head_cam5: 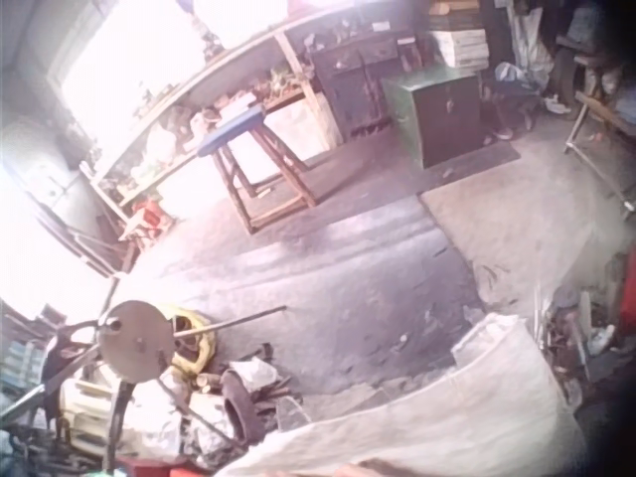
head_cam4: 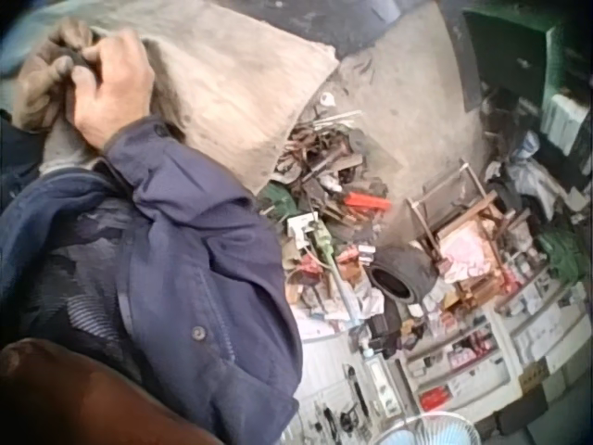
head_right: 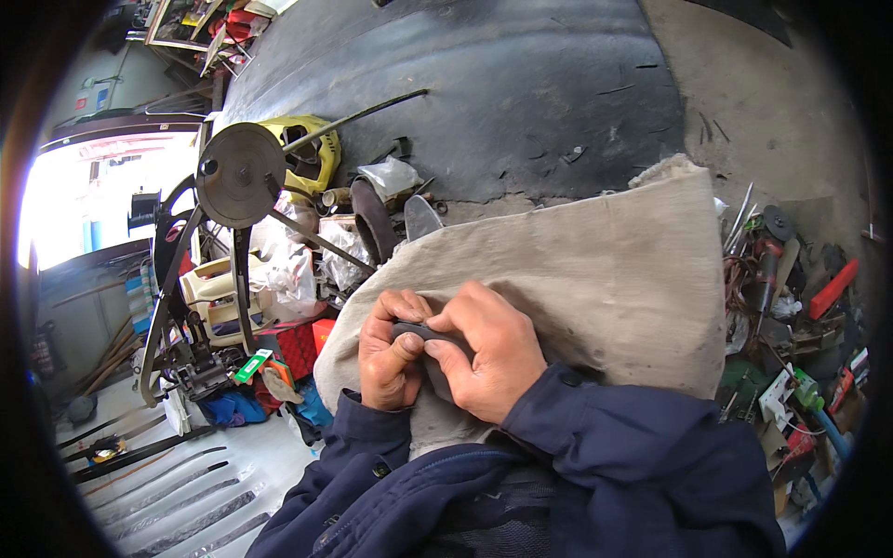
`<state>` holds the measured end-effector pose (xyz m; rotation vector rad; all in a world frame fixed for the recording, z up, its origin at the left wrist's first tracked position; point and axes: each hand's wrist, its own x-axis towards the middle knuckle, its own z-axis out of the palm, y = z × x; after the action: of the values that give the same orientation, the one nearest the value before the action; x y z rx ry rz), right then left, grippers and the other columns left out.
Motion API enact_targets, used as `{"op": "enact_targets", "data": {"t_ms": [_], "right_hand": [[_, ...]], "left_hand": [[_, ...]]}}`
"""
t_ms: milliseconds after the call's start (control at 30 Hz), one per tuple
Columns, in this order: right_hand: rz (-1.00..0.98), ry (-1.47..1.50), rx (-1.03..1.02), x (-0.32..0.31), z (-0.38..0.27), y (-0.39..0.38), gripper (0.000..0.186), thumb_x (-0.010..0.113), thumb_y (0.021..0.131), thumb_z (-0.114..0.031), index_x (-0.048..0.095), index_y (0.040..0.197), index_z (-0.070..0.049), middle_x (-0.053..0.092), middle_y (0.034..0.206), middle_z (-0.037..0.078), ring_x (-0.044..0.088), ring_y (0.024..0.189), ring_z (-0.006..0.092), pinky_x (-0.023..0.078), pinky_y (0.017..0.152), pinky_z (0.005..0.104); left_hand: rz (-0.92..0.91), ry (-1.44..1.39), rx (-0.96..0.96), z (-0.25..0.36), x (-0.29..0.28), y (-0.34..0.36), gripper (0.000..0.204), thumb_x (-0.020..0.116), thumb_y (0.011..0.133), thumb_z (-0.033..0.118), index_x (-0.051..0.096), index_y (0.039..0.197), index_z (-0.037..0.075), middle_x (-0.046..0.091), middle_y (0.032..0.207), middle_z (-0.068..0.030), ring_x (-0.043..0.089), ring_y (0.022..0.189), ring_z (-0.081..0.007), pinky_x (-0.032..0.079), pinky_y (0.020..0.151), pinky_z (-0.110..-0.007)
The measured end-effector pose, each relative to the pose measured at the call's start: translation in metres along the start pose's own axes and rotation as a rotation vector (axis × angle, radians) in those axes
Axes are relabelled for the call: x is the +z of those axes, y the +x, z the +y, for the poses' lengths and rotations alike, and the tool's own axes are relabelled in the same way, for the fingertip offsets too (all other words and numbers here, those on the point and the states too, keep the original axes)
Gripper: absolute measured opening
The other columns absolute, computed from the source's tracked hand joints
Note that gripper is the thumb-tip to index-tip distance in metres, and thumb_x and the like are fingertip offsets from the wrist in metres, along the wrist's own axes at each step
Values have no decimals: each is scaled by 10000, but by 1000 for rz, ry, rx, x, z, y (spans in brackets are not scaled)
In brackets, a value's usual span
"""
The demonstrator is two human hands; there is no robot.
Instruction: The person applies glue to a black slipper sole and presses the edges together to bond them. They repeat the process on different sections of the sole, holding the parts until the adhesive sets.
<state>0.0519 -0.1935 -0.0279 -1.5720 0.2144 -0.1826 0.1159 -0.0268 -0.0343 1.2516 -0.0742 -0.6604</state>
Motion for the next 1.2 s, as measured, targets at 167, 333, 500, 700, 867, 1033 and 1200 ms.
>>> {"op": "enact_targets", "data": {"t_ms": [167, 333, 500, 700, 867, 1033, 1200], "right_hand": [[30, -120, -110, 2, 1, 4, 188, 748, 782, -18, 636, 932, -30, 589, 907, 132, 619, 843, 375, 508, 722, 451], [3, -26, 54, 1, -1, -1, 159, 742, 839, -129, 659, 928, -25, 647, 928, 144, 661, 870, 373, 531, 775, 445], [-20, -56, -6, 1, -1, -4, 169, 722, 869, -153, 635, 933, -23, 641, 963, 163, 651, 911, 394, 525, 799, 455], [33, -144, -156, 5, 7, -4, 139, 697, 857, -112, 587, 892, -36, 576, 939, 167, 612, 899, 408, 492, 766, 503], [25, -148, -115, 9, 9, -3, 154, 697, 856, -127, 601, 914, -23, 584, 951, 176, 614, 921, 410, 500, 796, 495], [31, -118, -125, 8, 11, -7, 138, 709, 864, -109, 616, 918, -22, 599, 917, 154, 625, 869, 390, 503, 758, 463], [56, -199, -220, 7, 12, -6, 158, 700, 860, -143, 620, 914, -18, 600, 949, 173, 624, 914, 409, 505, 787, 487]], "left_hand": [[45, 1, -15, -1, 0, 2, 253, 770, 844, 89, 569, 996, 69, 548, 996, -45, 505, 927, -141, 410, 876, -280], [40, -32, 20, -1, 0, -1, 249, 767, 849, 105, 571, 998, 66, 553, 986, -47, 515, 926, -145, 411, 869, -280], [36, 21, 47, 0, 2, -3, 238, 753, 852, 130, 568, 984, 60, 542, 947, -50, 507, 893, -150, 413, 849, -286], [-21, -6, 50, -4, -4, 1, 262, 741, 890, 87, 551, 1068, 59, 559, 1016, -53, 549, 972, -166, 435, 934, -295], [36, -22, 20, -3, -5, -2, 246, 748, 882, 73, 565, 1045, 62, 556, 1038, -39, 533, 988, -150, 420, 941, -285], [9, -17, 48, -5, -7, -3, 233, 735, 889, 58, 572, 1056, 60, 560, 1053, -35, 537, 989, -144, 421, 940, -283], [18, 30, 75, -7, -9, -2, 224, 731, 892, 56, 575, 1053, 55, 559, 1057, -30, 538, 979, -135, 423, 931, -275]]}}
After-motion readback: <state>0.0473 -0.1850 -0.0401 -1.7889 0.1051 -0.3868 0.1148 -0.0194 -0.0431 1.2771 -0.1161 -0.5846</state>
